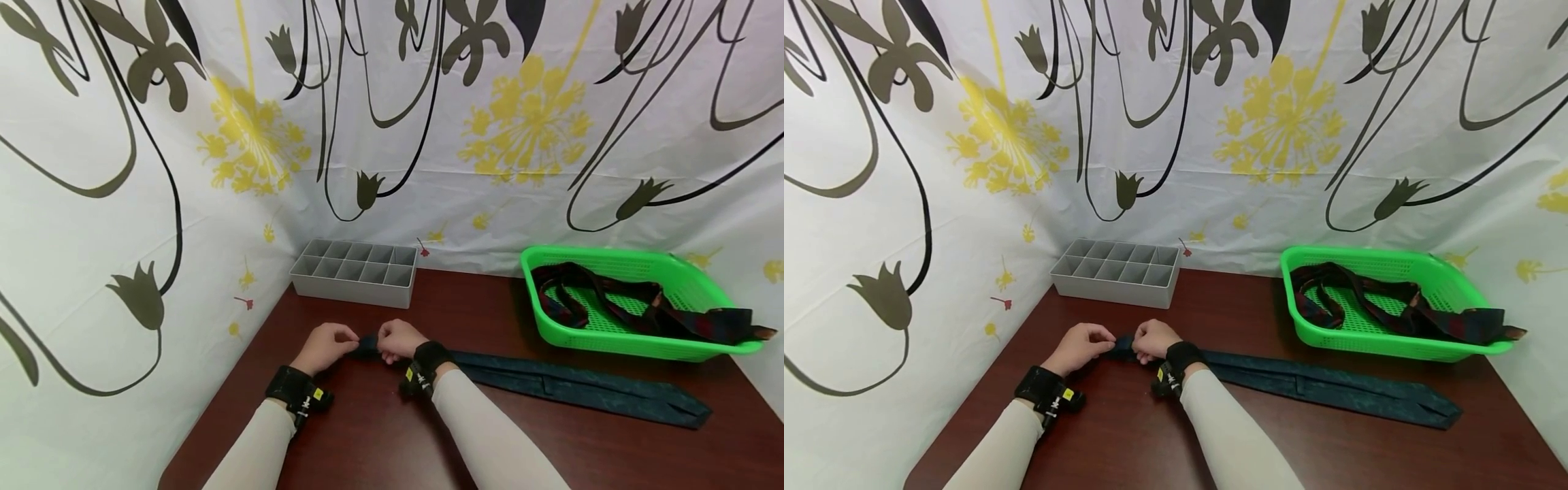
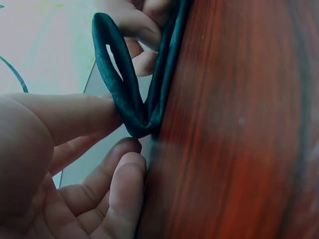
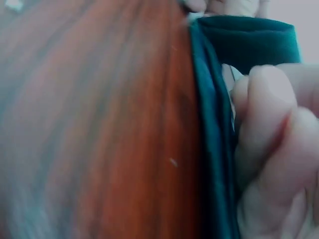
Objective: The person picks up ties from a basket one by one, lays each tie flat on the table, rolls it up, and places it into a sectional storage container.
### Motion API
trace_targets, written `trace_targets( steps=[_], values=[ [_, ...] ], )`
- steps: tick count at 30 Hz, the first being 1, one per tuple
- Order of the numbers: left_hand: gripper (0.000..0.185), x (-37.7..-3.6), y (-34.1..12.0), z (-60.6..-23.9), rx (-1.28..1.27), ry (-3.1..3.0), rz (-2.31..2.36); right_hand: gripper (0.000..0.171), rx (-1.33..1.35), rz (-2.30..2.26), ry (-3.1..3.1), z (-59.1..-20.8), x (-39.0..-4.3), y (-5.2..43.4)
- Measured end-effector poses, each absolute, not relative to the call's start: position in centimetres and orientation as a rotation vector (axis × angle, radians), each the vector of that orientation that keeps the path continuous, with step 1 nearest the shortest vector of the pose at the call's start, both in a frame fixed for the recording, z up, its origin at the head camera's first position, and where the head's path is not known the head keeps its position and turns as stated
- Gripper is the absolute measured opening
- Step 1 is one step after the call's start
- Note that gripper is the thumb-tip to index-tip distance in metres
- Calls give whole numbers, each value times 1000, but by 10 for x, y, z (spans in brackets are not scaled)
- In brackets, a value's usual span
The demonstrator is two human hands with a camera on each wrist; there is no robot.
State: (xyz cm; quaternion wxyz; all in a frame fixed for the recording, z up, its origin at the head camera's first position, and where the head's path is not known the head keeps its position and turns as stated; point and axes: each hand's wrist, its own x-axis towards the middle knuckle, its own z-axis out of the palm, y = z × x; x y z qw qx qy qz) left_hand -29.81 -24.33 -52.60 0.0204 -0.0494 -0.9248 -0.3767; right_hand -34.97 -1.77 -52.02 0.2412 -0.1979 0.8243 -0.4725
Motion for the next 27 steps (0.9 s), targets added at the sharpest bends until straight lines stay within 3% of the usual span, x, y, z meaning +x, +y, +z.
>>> trace_targets(
  steps=[6,10,14,22,27],
  values=[
    [5,-297,-240,-527,-162,-2883,-1124,8,-519,-1449,2017,-521,-352,-9],
    [5,-296,-239,-524,-181,-2881,-1132,20,-564,-1396,2064,-519,-351,-8],
    [8,-297,-238,-523,-202,-2875,-1124,21,-555,-1344,2154,-515,-349,-11],
    [8,-297,-241,-522,-207,-2882,-1158,40,-624,-746,2660,-500,-334,-20],
    [6,-297,-241,-523,-188,-2892,-1193,35,-551,-1100,2402,-512,-338,-2]
  ],
)
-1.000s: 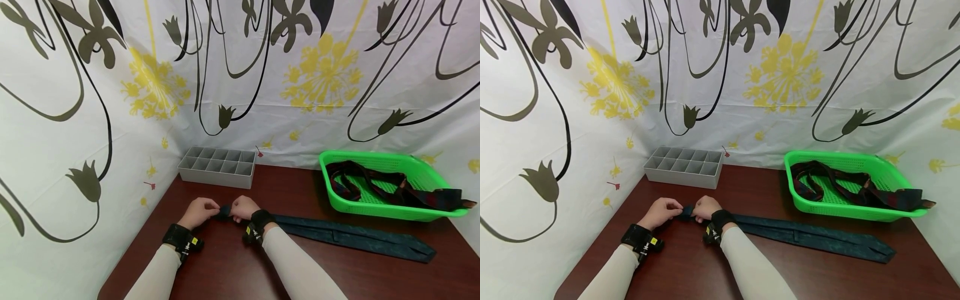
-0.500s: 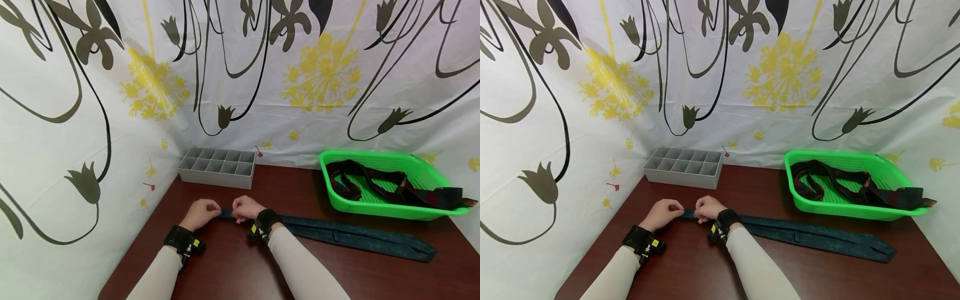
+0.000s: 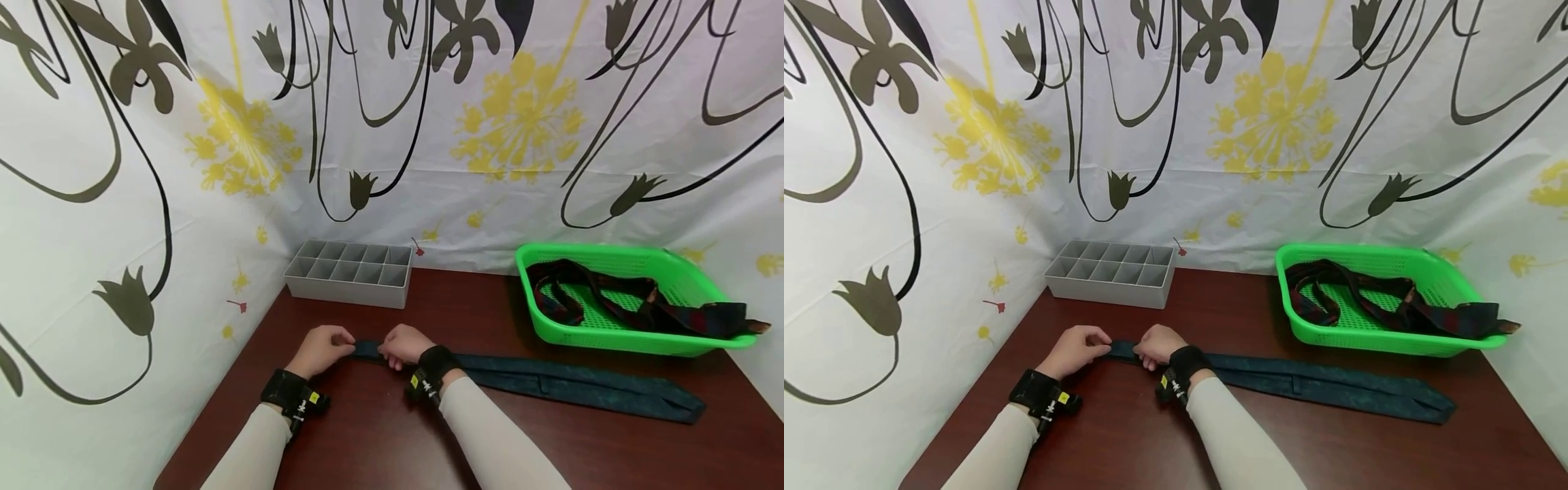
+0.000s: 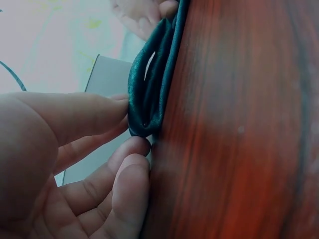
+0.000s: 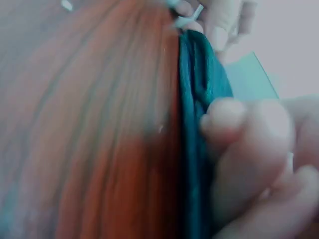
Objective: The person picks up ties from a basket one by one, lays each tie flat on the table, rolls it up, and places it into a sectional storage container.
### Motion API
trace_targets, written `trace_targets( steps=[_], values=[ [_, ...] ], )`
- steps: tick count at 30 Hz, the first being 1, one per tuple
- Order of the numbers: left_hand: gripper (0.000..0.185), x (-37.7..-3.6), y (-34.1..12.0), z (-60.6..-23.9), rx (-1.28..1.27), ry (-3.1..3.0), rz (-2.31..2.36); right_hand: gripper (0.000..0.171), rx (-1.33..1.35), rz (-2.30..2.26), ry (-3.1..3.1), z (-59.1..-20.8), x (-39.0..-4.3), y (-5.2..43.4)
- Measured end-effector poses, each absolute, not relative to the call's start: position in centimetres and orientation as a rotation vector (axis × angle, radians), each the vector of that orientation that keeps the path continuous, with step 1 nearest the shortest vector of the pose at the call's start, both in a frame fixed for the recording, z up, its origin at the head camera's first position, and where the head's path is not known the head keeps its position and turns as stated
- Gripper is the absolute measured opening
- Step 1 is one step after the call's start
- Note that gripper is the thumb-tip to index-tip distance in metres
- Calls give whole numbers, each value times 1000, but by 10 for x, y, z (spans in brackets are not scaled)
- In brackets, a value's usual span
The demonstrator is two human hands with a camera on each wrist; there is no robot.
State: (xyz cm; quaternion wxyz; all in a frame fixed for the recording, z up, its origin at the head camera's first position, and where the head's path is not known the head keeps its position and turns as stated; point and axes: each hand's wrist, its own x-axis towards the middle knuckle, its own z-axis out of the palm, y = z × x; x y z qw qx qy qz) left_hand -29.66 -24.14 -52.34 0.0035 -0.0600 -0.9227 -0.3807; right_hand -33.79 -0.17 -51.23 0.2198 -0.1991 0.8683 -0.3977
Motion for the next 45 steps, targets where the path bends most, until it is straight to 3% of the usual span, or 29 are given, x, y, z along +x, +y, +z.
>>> trace_targets(
  steps=[3,9,13,20,33,45],
  values=[
    [7,-295,-242,-523,-166,-2877,-1262,37,-518,-1147,2411,-516,-338,0],
    [12,-290,-235,-528,-119,-2805,-1543,61,-447,-911,2766,-522,-327,2],
    [20,-284,-227,-532,-53,-2729,-1795,66,-370,-897,2826,-525,-320,6],
    [36,-280,-226,-534,115,-2663,-1953,63,-449,-948,2792,-521,-314,2],
    [20,-289,-229,-521,213,-2679,-1413,51,-585,-1046,2676,-524,-320,-9],
    [26,-285,-227,-512,-24,-2578,-1215,36,-568,-1105,2541,-513,-322,3]
  ],
)
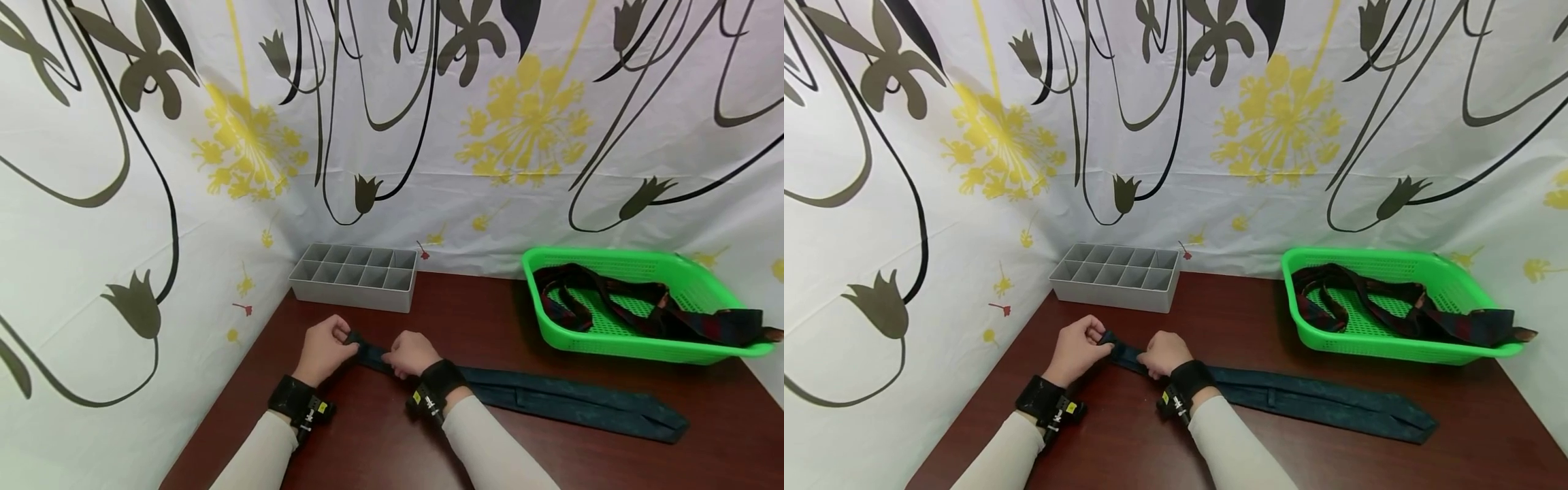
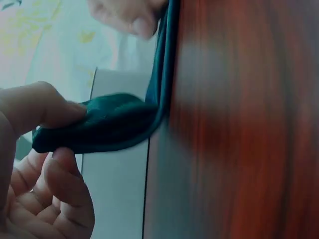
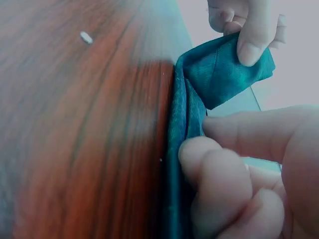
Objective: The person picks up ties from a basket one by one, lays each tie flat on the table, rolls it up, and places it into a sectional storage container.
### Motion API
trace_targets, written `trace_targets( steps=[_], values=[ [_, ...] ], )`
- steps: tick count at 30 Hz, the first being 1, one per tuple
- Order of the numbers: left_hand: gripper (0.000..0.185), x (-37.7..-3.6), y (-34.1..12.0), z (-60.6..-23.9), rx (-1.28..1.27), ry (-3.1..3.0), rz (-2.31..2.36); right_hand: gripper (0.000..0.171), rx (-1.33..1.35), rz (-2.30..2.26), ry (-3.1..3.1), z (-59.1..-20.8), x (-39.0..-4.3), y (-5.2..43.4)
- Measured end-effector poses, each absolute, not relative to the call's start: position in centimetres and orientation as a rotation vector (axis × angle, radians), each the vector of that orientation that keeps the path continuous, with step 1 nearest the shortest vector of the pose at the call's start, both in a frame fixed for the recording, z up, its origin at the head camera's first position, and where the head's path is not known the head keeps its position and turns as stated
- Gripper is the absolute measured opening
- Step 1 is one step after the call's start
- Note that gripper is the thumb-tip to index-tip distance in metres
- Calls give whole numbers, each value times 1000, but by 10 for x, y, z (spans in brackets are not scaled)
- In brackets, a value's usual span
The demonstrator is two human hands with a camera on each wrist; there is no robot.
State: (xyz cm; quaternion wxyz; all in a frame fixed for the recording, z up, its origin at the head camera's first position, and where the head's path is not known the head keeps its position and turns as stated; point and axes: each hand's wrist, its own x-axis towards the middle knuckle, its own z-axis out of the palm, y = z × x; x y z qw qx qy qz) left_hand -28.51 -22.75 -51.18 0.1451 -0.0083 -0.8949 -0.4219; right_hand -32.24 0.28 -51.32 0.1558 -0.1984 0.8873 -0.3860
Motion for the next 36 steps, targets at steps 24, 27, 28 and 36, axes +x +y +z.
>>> trace_targets(
  steps=[24,27,28,36],
  values=[
    [12,-289,-222,-523,-258,-2727,-1409,39,-547,-1113,2467,-511,-331,19],
    [13,-290,-222,-526,-130,-2741,-1457,44,-546,-1068,2510,-511,-331,20],
    [17,-291,-220,-526,-106,-2751,-1485,44,-540,-1066,2509,-512,-332,21],
    [36,-308,-208,-531,30,-2821,-1536,44,-544,-1112,2510,-514,-334,20]
  ],
)
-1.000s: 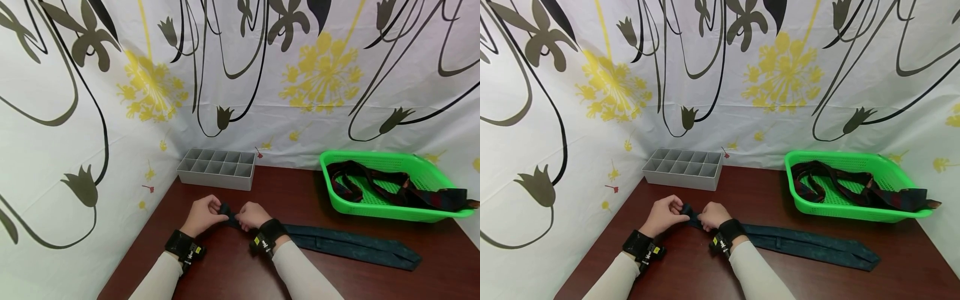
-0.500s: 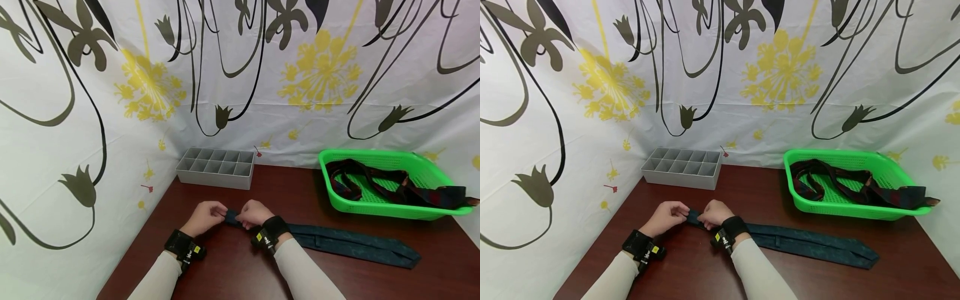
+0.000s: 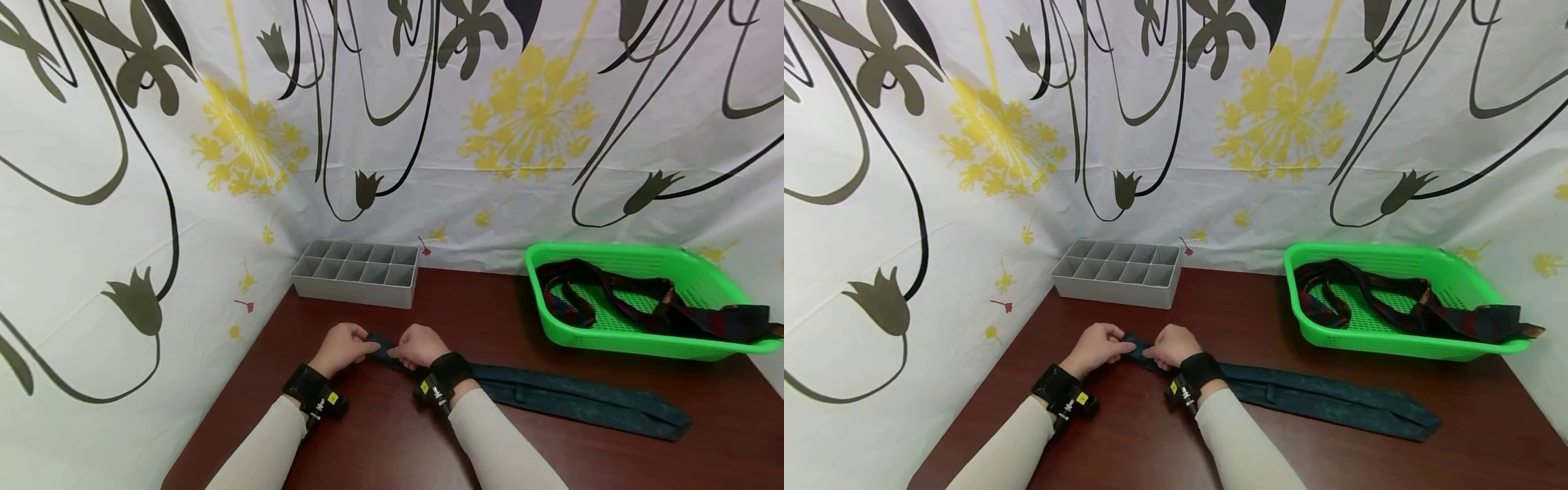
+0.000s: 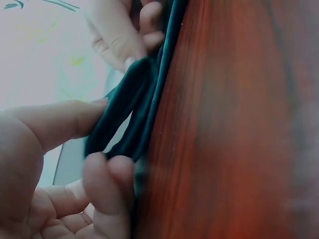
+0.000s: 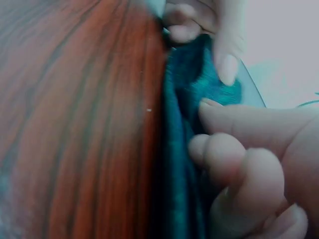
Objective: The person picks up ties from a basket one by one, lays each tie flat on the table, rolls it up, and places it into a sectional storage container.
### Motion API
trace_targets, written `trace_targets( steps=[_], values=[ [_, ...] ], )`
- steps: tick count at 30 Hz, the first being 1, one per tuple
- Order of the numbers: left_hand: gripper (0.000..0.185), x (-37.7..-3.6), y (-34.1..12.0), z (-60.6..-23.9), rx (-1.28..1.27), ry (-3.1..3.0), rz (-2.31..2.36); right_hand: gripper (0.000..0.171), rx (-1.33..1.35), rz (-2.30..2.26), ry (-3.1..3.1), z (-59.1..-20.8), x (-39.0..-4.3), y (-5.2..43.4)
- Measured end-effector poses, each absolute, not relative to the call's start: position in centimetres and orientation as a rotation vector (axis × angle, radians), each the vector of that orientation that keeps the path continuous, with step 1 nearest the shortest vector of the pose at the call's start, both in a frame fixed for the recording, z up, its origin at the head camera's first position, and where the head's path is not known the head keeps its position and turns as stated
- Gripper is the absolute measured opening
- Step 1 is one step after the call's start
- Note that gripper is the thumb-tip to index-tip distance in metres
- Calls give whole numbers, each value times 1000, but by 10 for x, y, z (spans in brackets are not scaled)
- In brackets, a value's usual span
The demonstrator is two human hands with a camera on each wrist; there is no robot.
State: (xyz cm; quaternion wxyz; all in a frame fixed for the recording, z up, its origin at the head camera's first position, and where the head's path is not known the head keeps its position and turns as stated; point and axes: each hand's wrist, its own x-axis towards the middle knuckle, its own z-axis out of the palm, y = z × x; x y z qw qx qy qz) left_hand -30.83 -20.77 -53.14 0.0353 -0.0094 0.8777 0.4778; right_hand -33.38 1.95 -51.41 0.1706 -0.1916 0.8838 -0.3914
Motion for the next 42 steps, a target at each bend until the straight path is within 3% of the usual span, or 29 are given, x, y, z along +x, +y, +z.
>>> trace_targets(
  steps=[5,12,18,23,30,35,38,40,42],
  values=[
    [25,-322,-198,-531,-68,2725,1411,50,-487,-1070,2663,-517,-332,19],
    [30,-324,-192,-511,54,2711,1458,52,-412,-1052,2727,-516,-335,20],
    [16,-319,-194,-506,52,2902,1380,55,-295,-959,2871,-516,-339,16],
    [18,-319,-194,-511,131,2833,1451,57,-365,-963,2887,-519,-339,16],
    [11,-321,-192,-518,376,2535,1632,45,-506,-1048,2813,-521,-346,21],
    [16,-323,-190,-521,417,2544,1579,10,-527,-1260,2469,-514,-355,36],
    [22,-324,-189,-522,476,2599,1455,34,-509,-1408,2233,-509,-359,46],
    [25,-325,-188,-522,533,2631,1355,37,-503,-1434,2167,-506,-361,50],
    [28,-326,-186,-521,579,2672,1259,30,-514,-1390,2211,-505,-362,52]
  ],
)
